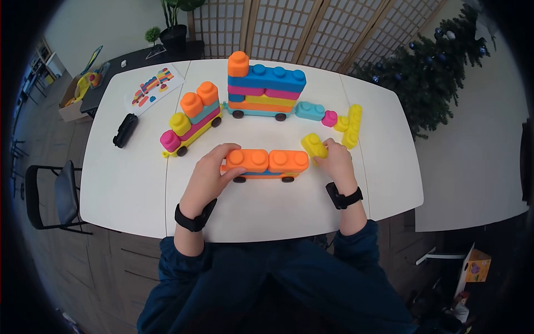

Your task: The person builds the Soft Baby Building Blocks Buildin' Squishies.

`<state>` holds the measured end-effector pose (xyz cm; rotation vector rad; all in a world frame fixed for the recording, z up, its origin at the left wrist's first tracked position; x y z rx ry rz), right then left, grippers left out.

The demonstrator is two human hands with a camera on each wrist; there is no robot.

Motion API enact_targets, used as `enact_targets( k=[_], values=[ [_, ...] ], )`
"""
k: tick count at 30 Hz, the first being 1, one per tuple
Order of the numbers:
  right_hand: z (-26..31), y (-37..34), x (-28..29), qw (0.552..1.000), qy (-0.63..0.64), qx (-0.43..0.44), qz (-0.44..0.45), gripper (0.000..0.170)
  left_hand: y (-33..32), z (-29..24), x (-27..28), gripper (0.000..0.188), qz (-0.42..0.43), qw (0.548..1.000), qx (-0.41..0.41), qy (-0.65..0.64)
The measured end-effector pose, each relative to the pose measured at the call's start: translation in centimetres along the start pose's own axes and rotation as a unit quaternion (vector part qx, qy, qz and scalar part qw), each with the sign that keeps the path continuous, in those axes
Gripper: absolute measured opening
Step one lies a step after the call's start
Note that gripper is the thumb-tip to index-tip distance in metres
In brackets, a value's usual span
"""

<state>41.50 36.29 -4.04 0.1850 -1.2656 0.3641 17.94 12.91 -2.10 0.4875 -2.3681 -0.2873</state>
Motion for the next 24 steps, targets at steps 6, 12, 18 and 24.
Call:
enact_targets(
  k=[6, 12, 18, 24],
  values=[
    [1.7, -0.2, 1.7, 0.968, 0.126, 0.163, -0.143, 0.039, 0.0, 0.3, 0.0, 0.049, 0.005, 1.0, 0.013, -0.007],
    [8.2, -3.4, 3.5, 0.881, 0.345, 0.323, -0.003, 0.043, -0.1, 0.1, -0.1, 0.061, -0.01, 0.999, 0.038, -0.019],
    [10.5, -5.2, 1.8, 0.864, 0.325, 0.375, 0.085, 0.045, -0.5, -1.3, 1.3, 0.072, -0.053, 0.996, 0.014, -0.07],
    [10.6, -5.2, 1.3, 0.858, 0.331, 0.381, 0.101, 0.044, -0.8, -0.9, 1.6, 0.051, -0.043, 0.995, -0.019, -0.087]
  ],
)
Point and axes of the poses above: each hand's wrist, its own y-axis towards the middle knuckle, its own x-axis out of the back of the hand, z = x × y, the point moved 2 cm from there along y, towards the middle knuckle, and after that the axes turned 11 degrees about -x, right-handed, at the moved point
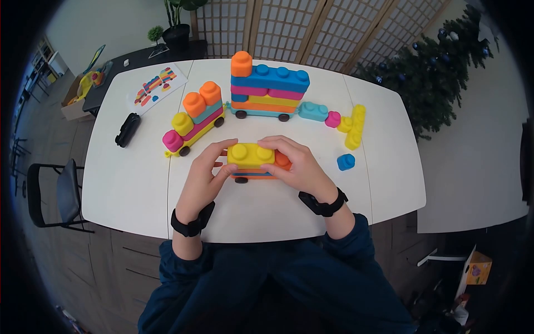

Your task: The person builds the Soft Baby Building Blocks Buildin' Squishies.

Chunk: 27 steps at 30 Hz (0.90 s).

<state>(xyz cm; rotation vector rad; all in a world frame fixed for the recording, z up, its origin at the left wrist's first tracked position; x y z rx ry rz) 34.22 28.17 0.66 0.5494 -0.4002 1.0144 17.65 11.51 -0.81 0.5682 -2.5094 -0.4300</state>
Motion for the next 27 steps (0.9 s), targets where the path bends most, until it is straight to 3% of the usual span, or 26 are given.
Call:
enact_targets(
  k=[7, 14, 19, 23, 26, 27],
  values=[
    [-0.5, -0.1, -0.3, 0.999, -0.04, 0.008, -0.003, 0.046, 0.2, -0.2, -0.2, 0.039, 0.006, 1.0, 0.029, 0.001],
    [-0.4, -0.1, -0.2, 0.999, -0.044, 0.016, -0.01, 0.047, 0.1, -0.1, -0.4, 0.041, 0.012, 0.999, 0.036, 0.007],
    [-0.2, -0.3, -0.4, 0.999, -0.038, 0.017, -0.023, 0.048, 0.6, -0.9, -0.8, 0.043, -0.01, 0.994, -0.075, 0.084],
    [-0.2, -0.4, 0.1, 0.997, -0.043, 0.038, -0.051, 0.047, 0.8, -0.5, -1.0, 0.043, 0.007, 0.993, -0.077, 0.09],
    [-0.8, -0.5, 2.7, 0.996, -0.014, 0.002, -0.083, 0.046, 0.9, -0.1, -0.9, 0.041, 0.021, 0.995, -0.054, 0.084],
    [-1.2, -0.5, 4.0, 0.993, -0.057, -0.002, -0.1, 0.044, 0.9, 0.0, -1.0, 0.041, 0.017, 0.996, -0.05, 0.071]
  ],
)
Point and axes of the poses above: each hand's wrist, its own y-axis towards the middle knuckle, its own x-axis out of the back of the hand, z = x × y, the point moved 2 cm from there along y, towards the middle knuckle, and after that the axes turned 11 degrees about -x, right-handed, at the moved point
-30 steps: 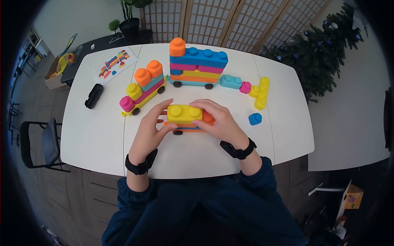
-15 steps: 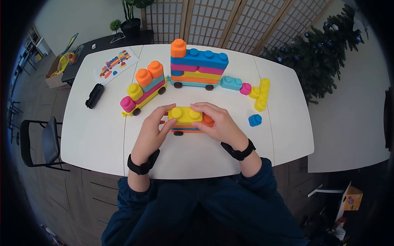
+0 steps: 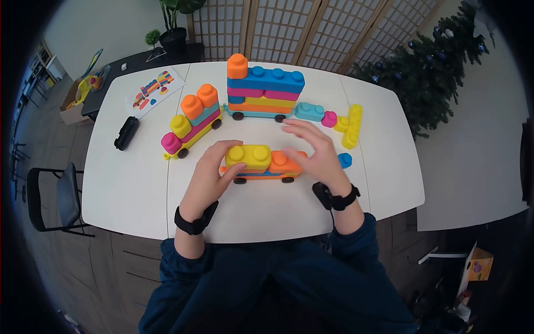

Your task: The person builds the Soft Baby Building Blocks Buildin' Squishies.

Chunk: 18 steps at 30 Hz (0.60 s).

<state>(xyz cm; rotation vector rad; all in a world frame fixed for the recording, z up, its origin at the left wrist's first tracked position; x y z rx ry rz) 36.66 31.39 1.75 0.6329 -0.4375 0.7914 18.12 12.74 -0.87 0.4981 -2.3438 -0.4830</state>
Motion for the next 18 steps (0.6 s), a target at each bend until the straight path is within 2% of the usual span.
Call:
enact_targets(
  k=[5, 6, 8, 9, 11, 14, 18],
  values=[
    [-4.1, 1.8, 7.5, 0.968, -0.218, -0.116, -0.037, 0.031, 0.0, -0.1, 0.1, 0.041, 0.0, 1.0, 0.014, -0.012],
    [-5.3, 2.1, 8.6, 0.968, -0.219, -0.116, -0.037, 0.031, 0.0, -0.2, 0.1, 0.041, -0.009, 1.0, 0.012, -0.016],
    [-8.7, 2.5, 10.0, 0.91, -0.363, -0.2, -0.002, 0.031, 0.0, -0.2, 0.1, 0.042, -0.019, 1.0, 0.009, -0.02],
    [-10.2, 2.8, 10.4, 0.91, -0.364, -0.2, -0.002, 0.031, -0.1, 0.0, 0.1, 0.041, -0.009, 1.0, 0.013, -0.011],
    [-13.1, 3.2, 10.8, 0.871, -0.442, -0.212, 0.025, 0.031, -0.1, 0.1, 0.1, 0.041, 0.0, 1.0, 0.016, -0.002],
    [-15.5, 3.6, 10.7, 0.859, -0.456, -0.231, 0.042, 0.031, -0.1, -0.1, 0.1, 0.042, -0.005, 1.0, 0.01, 0.0],
    [-16.7, 3.7, 10.8, 0.871, -0.427, -0.243, 0.022, 0.029, 0.1, -0.3, 0.2, 0.043, -0.014, 1.0, 0.012, -0.008]
  ],
)
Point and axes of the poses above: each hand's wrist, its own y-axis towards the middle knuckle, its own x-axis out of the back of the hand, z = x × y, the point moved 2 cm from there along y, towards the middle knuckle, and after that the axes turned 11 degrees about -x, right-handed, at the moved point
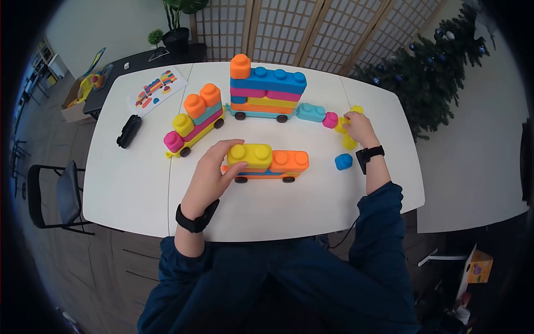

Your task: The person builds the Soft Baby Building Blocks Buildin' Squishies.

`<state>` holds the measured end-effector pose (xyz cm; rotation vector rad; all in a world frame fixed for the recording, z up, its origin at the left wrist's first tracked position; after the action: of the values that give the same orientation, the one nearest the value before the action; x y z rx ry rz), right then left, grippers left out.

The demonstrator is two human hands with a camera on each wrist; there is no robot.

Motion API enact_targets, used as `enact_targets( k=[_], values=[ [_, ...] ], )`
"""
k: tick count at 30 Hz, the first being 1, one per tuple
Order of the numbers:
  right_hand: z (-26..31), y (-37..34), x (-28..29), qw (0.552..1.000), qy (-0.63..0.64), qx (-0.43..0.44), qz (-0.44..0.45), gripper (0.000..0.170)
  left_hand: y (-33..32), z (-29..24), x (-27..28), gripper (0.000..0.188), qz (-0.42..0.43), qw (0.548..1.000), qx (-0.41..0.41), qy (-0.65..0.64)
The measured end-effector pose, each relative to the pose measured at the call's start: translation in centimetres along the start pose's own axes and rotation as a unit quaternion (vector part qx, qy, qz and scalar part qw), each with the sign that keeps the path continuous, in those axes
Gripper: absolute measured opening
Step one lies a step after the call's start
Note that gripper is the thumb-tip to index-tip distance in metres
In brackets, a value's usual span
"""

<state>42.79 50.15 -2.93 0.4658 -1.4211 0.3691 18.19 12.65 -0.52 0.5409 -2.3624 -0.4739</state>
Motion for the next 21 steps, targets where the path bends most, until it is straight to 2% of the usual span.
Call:
enact_targets(
  k=[3, 5, 6, 8, 9, 11, 12, 14, 16, 18, 21],
  values=[
    [0.1, -0.3, 0.4, 0.999, 0.02, 0.038, -0.005, 0.03, 0.1, -0.1, -0.1, 0.043, 0.002, 1.0, 0.001, -0.004],
    [0.5, -1.1, 1.7, 0.995, 0.031, 0.058, -0.073, 0.03, 0.0, -0.1, -0.1, 0.043, 0.001, 1.0, 0.003, -0.008],
    [1.1, -1.7, 2.5, 0.995, 0.031, 0.058, -0.073, 0.03, 0.0, 0.0, -0.1, 0.043, 0.009, 1.0, 0.012, -0.006],
    [3.0, -3.4, 4.7, 0.98, 0.137, 0.069, -0.128, 0.028, -0.1, 0.1, -0.2, 0.043, 0.018, 1.0, 0.021, -0.005],
    [4.2, -4.4, 5.6, 0.98, 0.136, 0.068, -0.128, 0.028, -0.1, 0.1, -0.2, 0.043, 0.019, 1.0, 0.024, -0.008],
    [7.0, -6.9, 7.2, 0.937, 0.272, 0.153, -0.154, 0.026, -0.1, 0.1, -0.2, 0.043, 0.02, 0.999, 0.027, -0.011],
    [8.3, -8.1, 7.8, 0.938, 0.272, 0.152, -0.153, 0.026, 0.0, 0.0, -0.2, 0.043, 0.021, 0.999, 0.031, -0.011],
    [10.9, -10.2, 8.4, 0.908, 0.351, 0.207, -0.1, 0.026, -0.1, 0.0, -0.2, 0.043, 0.022, 0.999, 0.034, -0.011],
    [12.5, -11.5, 7.9, 0.889, 0.379, 0.25, -0.06, 0.028, -0.1, 0.0, -0.2, 0.043, 0.018, 0.999, 0.03, -0.017],
    [13.7, -12.4, 7.4, 0.893, 0.364, 0.261, -0.042, 0.029, 0.0, -0.2, -0.3, 0.043, 0.008, 1.0, 0.018, -0.011],
    [15.0, -13.1, 5.9, 0.88, 0.395, 0.263, 0.033, 0.029, 0.0, -0.3, -0.3, 0.042, -0.001, 1.0, 0.004, -0.005]
  ],
)
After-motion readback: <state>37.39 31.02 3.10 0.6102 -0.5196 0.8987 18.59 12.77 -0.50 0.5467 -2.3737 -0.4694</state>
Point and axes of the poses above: each hand's wrist, its own y-axis towards the middle knuckle, its own x-axis out of the back of the hand, z = x × y, the point moved 2 cm from there along y, towards the middle knuckle, and after that the axes turned 11 degrees about -x, right-handed, at the moved point
